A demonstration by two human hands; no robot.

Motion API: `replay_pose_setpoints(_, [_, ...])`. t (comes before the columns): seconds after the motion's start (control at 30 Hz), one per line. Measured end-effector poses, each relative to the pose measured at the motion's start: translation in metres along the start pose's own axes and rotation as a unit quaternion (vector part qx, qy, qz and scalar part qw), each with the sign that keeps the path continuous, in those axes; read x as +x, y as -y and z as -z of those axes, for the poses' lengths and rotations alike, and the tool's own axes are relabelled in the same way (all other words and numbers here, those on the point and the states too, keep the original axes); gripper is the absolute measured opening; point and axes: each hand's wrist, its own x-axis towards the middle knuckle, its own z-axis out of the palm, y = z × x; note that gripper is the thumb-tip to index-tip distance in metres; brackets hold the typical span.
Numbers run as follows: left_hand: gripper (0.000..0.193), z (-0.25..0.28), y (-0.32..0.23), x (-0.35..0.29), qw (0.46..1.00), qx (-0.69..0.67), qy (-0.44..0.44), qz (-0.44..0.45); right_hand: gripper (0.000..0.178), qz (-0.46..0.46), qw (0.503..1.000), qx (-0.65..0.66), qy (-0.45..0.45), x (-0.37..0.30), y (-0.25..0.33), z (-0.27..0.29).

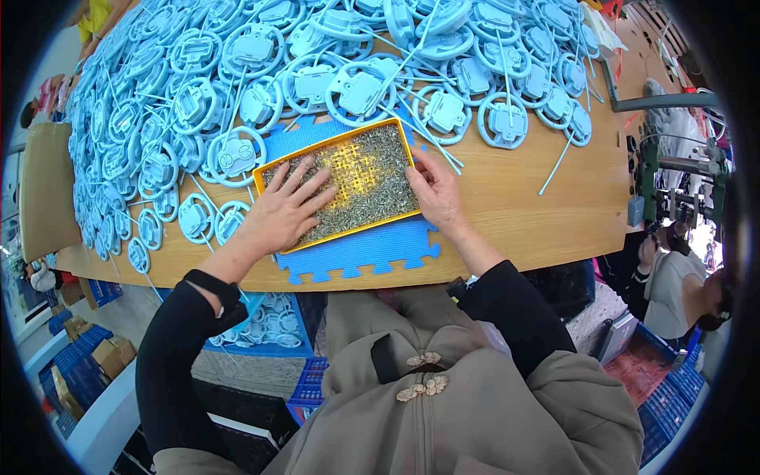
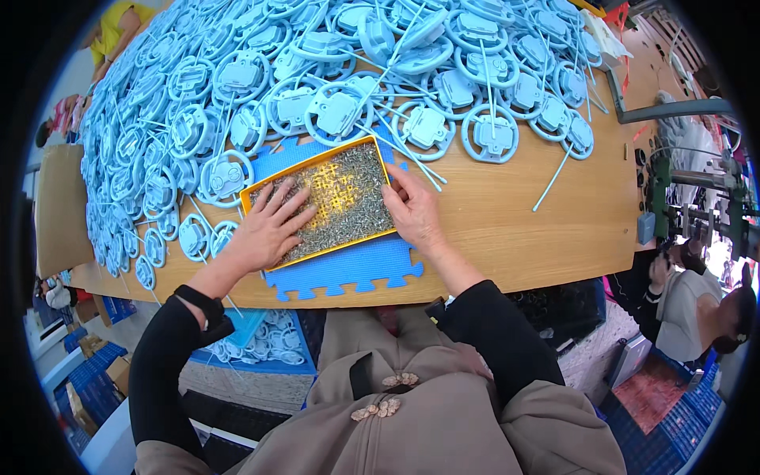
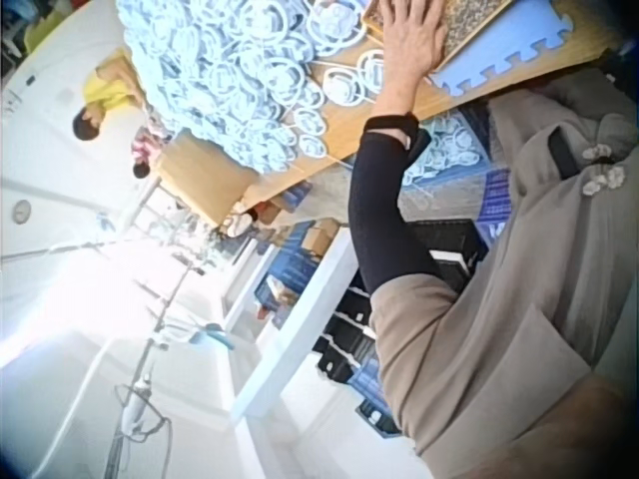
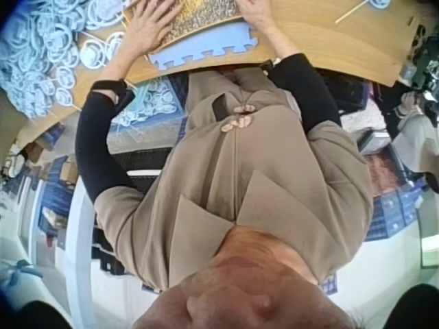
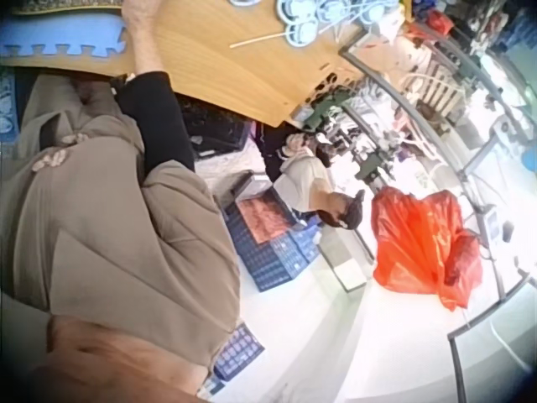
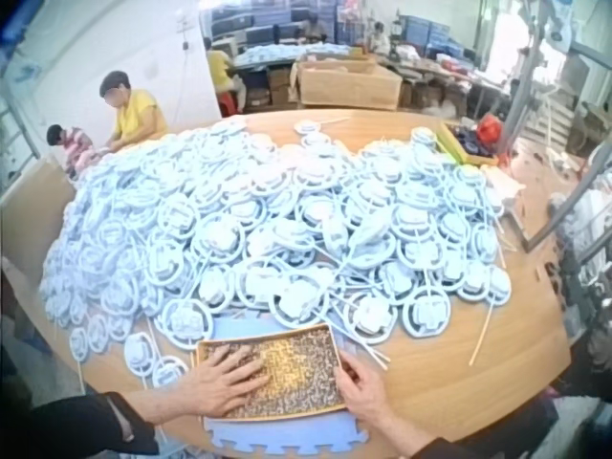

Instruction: The person is assembling plastic toys using a handheld electric screwdriver and then sorting/packing them into crates and bags.

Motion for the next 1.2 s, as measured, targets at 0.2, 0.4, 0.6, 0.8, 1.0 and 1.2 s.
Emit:
replay_pose_setpoints(0.2, [0.058, -0.013, -0.025, 0.059, 0.995, -0.054, -0.089, 0.009, 0.034, -0.008, 1.0, 0.019, 0.006, 0.0, 0.006, -0.008])
replay_pose_setpoints(0.4, [0.049, 0.003, -0.034, 0.051, 0.981, -0.132, -0.139, 0.027, 0.043, -0.072, 0.995, -0.065, 0.037, 0.016, 0.018, -0.006])
replay_pose_setpoints(0.6, [0.042, 0.018, -0.03, -0.002, 0.848, -0.356, -0.323, 0.223, 0.041, -0.075, 0.997, 0.012, 0.013, 0.007, 0.025, -0.012])
replay_pose_setpoints(0.8, [0.051, 0.038, -0.06, 0.007, 0.899, -0.239, -0.295, 0.219, 0.038, -0.109, 0.983, 0.15, -0.013, 0.004, 0.011, -0.001])
replay_pose_setpoints(1.0, [0.059, 0.074, -0.084, 0.008, 0.94, -0.063, -0.237, 0.237, 0.038, -0.125, 0.959, 0.256, -0.01, -0.001, 0.031, -0.034])
replay_pose_setpoints(1.2, [0.063, 0.089, -0.105, -0.007, 0.945, -0.047, -0.23, 0.226, 0.041, -0.1, 0.932, 0.35, 0.003, 0.007, 0.037, -0.063])
